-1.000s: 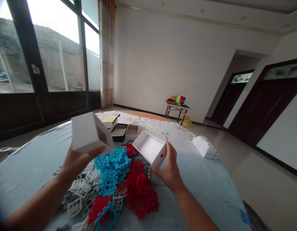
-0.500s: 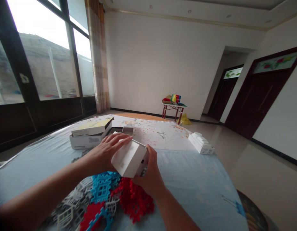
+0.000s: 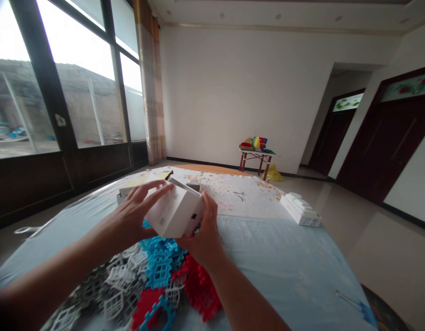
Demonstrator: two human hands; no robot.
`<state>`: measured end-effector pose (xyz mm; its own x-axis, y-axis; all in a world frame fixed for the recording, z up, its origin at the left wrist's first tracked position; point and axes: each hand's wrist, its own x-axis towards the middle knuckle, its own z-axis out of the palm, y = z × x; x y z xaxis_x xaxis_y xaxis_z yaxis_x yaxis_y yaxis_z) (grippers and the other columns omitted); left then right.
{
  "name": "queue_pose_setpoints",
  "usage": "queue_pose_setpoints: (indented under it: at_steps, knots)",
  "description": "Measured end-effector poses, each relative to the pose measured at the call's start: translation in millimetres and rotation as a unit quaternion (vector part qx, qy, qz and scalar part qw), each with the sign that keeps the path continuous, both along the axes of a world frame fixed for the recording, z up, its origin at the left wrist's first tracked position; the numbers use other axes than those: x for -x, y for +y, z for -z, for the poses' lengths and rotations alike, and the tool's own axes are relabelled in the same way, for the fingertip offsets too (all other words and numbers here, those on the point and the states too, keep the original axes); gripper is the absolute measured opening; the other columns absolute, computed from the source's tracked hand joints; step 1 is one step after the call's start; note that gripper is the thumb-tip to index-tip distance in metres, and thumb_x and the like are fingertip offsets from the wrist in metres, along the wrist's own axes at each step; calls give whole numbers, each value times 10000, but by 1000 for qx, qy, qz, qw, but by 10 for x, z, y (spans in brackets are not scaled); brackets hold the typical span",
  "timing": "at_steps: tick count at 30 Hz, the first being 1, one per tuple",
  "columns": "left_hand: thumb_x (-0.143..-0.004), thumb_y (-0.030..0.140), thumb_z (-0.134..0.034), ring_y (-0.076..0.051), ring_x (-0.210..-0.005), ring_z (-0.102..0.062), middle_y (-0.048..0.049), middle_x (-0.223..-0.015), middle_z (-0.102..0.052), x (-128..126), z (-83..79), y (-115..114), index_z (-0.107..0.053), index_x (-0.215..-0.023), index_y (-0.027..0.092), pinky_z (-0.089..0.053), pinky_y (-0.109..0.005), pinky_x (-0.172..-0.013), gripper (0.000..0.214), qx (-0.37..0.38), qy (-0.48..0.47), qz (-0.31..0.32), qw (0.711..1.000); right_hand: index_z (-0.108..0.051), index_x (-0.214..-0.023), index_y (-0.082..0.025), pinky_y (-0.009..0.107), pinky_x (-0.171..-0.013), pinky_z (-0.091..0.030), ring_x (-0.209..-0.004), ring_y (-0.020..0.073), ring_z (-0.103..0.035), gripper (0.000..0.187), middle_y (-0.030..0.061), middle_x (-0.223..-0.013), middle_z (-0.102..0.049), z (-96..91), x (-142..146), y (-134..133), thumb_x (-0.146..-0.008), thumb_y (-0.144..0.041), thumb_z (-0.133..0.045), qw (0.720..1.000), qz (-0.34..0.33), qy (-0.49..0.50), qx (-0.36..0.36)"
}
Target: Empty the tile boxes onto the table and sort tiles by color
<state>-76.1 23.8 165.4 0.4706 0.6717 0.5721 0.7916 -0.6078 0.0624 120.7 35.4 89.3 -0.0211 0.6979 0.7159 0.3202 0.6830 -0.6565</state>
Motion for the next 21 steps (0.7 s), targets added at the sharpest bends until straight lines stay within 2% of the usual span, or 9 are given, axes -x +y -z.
queue_pose_setpoints:
  at_steps: [3,5,7,9,12,15,18,21]
  knots:
    - [-558,578,-702,-337,-1301,-246,-94,-1445,-228,150,41,-101,-215,-1388,325,-290,-544,-1035,995,82,-89,-8,993,-119,-1388,-252,500,-1008,-348,-1281,321,-260,1060,123,-1384,-219,-52,195,35,-535,-236,-747,998,10,-57,-41]
    - [-604,636,-626,-328,-1323,-211,-93,-1458,-218,241,36,-164,-255,-1380,290,-236,-529,-1068,928,138,-173,-15,975,-105,-1390,-233,496,-1026,-329,-1282,321,-254,1045,130,-1372,-224,-84,368,55,-550,-225,-727,994,7,-91,-64]
    - [-700,652,-497,-309,-1324,-224,-84,-1444,-263,331,15,-207,-305,-1362,270,-201,-513,-1085,788,180,-272,-46,944,-95,-1389,-219,492,-1031,-325,-1277,320,-259,1019,139,-1363,-227,-116,576,68,-566,-203,-696,990,-6,-117,-78]
    - [-734,647,-445,-308,-1296,-284,-78,-1410,-325,444,10,-224,-321,-1351,280,-224,-516,-1073,729,200,-362,-101,905,-85,-1387,-211,496,-1034,-318,-1277,320,-252,1006,147,-1357,-225,-148,811,76,-571,-185,-673,986,-27,-139,-87]
    - [-682,598,-568,-311,-1251,-344,-82,-1382,-341,702,92,-216,-326,-1345,304,-306,-500,-1029,765,175,-428,-186,867,-63,-1380,-200,509,-1040,-292,-1283,327,-229,1020,163,-1351,-226,-179,1186,90,-561,-179,-670,980,-62,-162,-99]
    - [-661,519,-631,-310,-1242,-349,-93,-1364,-317,1046,286,-202,-356,-1324,319,-347,-489,-994,745,123,-458,-245,846,-59,-1374,-188,501,-1044,-281,-1280,325,-233,1045,172,-1340,-246,-154,1553,125,-540,-191,-689,977,-94,-169,-88]
    - [-679,493,-620,-298,-1236,-359,-97,-1333,-330,1380,516,-185,-372,-1305,327,-369,-479,-971,694,104,-486,-268,825,-87,-1368,-190,478,-1043,-292,-1270,314,-253,1064,166,-1334,-259,-45,1882,181,-513,-212,-720,976,-124,-170,-57]
    - [-667,496,-627,-295,-1222,-377,-89,-1319,-364,1659,683,-149,-396,-1278,322,-399,-461,-943,676,86,-493,-262,826,-113,-1358,-184,470,-1029,-314,-1250,315,-289,1089,171,-1327,-267,104,2167,255,-480,-233,-756,979,-136,-148,-16]
